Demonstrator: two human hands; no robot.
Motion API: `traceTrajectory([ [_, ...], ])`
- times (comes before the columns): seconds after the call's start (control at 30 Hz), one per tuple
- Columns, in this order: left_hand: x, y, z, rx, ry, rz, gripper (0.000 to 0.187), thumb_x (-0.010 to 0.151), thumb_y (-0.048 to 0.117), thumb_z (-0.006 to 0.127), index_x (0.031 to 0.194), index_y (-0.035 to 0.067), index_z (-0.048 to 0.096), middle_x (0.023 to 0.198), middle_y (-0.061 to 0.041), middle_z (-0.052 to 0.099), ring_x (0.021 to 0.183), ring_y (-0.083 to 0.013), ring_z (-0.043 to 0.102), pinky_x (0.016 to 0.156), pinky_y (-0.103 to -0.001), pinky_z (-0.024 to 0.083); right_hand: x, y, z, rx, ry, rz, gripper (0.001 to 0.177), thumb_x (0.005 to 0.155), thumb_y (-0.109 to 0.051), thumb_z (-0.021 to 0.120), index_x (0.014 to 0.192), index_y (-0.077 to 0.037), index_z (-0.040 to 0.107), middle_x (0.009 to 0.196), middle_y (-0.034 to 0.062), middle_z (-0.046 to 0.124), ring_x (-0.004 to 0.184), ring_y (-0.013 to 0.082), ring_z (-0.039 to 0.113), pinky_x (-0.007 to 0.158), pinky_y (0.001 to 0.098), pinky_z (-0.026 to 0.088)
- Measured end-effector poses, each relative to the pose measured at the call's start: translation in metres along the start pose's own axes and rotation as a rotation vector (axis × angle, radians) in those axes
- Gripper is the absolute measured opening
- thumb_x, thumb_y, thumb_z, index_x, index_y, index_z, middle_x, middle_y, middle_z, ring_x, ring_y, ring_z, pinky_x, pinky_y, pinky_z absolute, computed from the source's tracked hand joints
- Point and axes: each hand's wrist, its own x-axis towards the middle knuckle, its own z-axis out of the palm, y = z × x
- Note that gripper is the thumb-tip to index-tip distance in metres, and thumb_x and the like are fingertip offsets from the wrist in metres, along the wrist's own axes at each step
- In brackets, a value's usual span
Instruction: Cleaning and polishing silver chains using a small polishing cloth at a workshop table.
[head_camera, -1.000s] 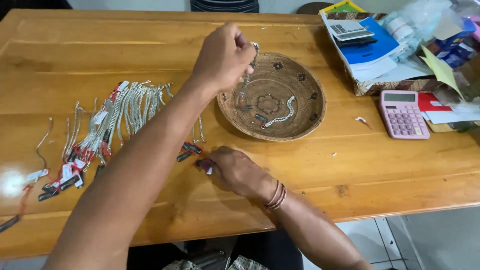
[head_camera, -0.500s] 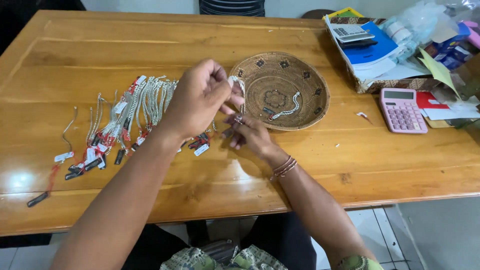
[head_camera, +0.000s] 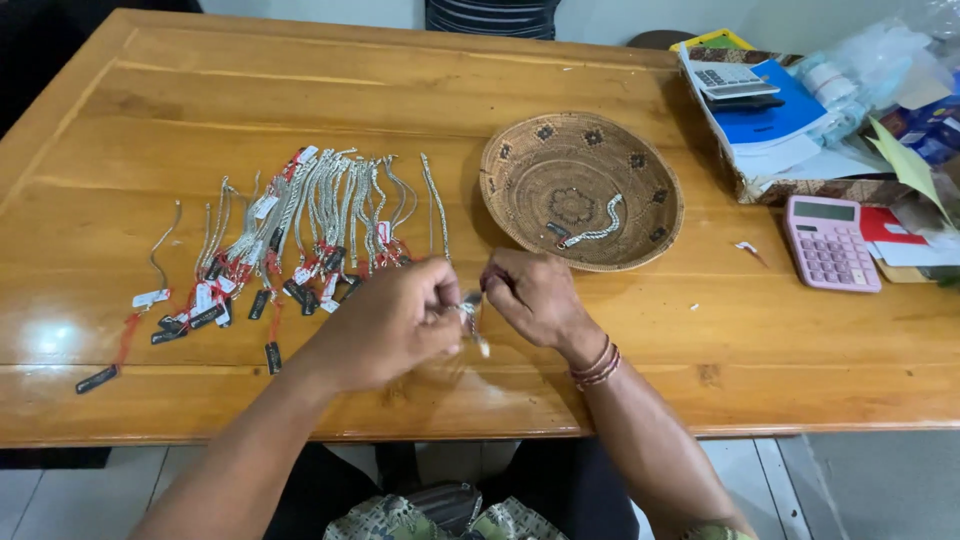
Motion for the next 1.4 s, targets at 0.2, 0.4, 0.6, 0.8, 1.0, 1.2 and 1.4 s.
traceTrajectory([
  [0.2, 0.002, 0.018, 0.001, 0.326, -0.088, -0.058, 0.014, 0.090, 0.020, 0.062, 0.094, 0.006, 0.061, 0.071, -0.021, 0.071, 0.077, -0.0429, 0.075, 0.064, -0.050, 0.056, -0.013, -0.001, 0.002, 0.688, -0.309, 0.050, 0.038, 0.083, -0.027, 0.083, 0.110, -0.005, 0.068, 0.089, 0.0081, 0.065, 0.087, 0.0217, 0.061, 0.077, 0.0369, 0.056],
  [0.4, 0.017, -0.003, -0.011, 0.239, 0.124, -0.026, 0.010, 0.092, 0.015, 0.070, 0.098, 0.008, 0.070, 0.073, -0.014, 0.077, 0.064, -0.0291, 0.077, 0.058, -0.038, 0.060, -0.008, -0.026, 0.024, 0.919, -0.144, 0.021, 0.015, 0.091, 0.000, 0.074, 0.090, -0.003, 0.059, 0.082, 0.0135, 0.072, 0.078, 0.0229, 0.072, 0.074, 0.0348, 0.062],
  [0.6, 0.031, -0.083, 0.056, -0.438, 0.599, -0.119, 0.030, 0.099, 0.021, 0.069, 0.112, -0.005, 0.062, 0.084, -0.017, 0.074, 0.069, -0.0188, 0.073, 0.065, -0.029, 0.061, -0.008, 0.000, 0.053, 1.056, 0.164, 0.186, 0.024, 0.094, 0.006, 0.067, 0.088, -0.005, 0.047, 0.074, 0.0154, 0.064, 0.067, 0.0243, 0.074, 0.055, 0.0319, 0.068],
  [0.8, 0.048, -0.116, 0.111, -0.778, 0.603, -0.185, 0.043, 0.104, 0.032, 0.064, 0.075, 0.002, 0.072, 0.056, -0.012, 0.065, 0.046, -0.0145, 0.060, 0.041, -0.028, 0.057, -0.015, -0.008, 0.066, 0.569, 0.175, 0.292, 0.030, 0.080, 0.007, 0.076, 0.076, -0.008, 0.051, 0.063, 0.0011, 0.055, 0.057, 0.0105, 0.058, 0.049, 0.0214, 0.047],
  [1.0, 0.039, -0.085, 0.082, -0.574, 0.736, 0.099, 0.037, 0.110, 0.018, 0.049, 0.095, 0.000, 0.078, 0.083, -0.020, 0.078, 0.078, -0.0274, 0.075, 0.082, -0.041, 0.059, -0.019, -0.004, 0.032, 0.214, -0.009, 0.219, 0.015, 0.096, -0.027, 0.053, 0.096, -0.015, 0.063, 0.071, 0.0092, 0.061, 0.064, 0.0231, 0.060, 0.059, 0.0382, 0.052],
  [1.2, 0.038, -0.103, 0.080, -0.559, 0.609, 0.184, 0.030, 0.108, 0.009, 0.044, 0.116, -0.010, 0.064, 0.076, -0.019, 0.073, 0.062, -0.0198, 0.069, 0.062, -0.031, 0.059, -0.003, -0.004, 0.021, 0.330, 0.238, 0.006, 0.025, 0.106, -0.017, 0.055, 0.118, -0.006, 0.074, 0.095, 0.0084, 0.058, 0.099, 0.0200, 0.057, 0.093, 0.0361, 0.050],
  [1.4, 0.039, -0.096, 0.088, -0.429, 0.541, 0.118, 0.030, 0.106, 0.007, 0.045, 0.087, -0.002, 0.067, 0.056, -0.013, 0.065, 0.043, -0.0168, 0.055, 0.045, -0.029, 0.047, -0.004, -0.028, 0.041, 0.439, 0.263, 0.077, 0.011, 0.088, -0.003, 0.078, 0.098, -0.005, 0.074, 0.069, 0.0077, 0.072, 0.062, 0.0152, 0.068, 0.062, 0.0283, 0.056],
])
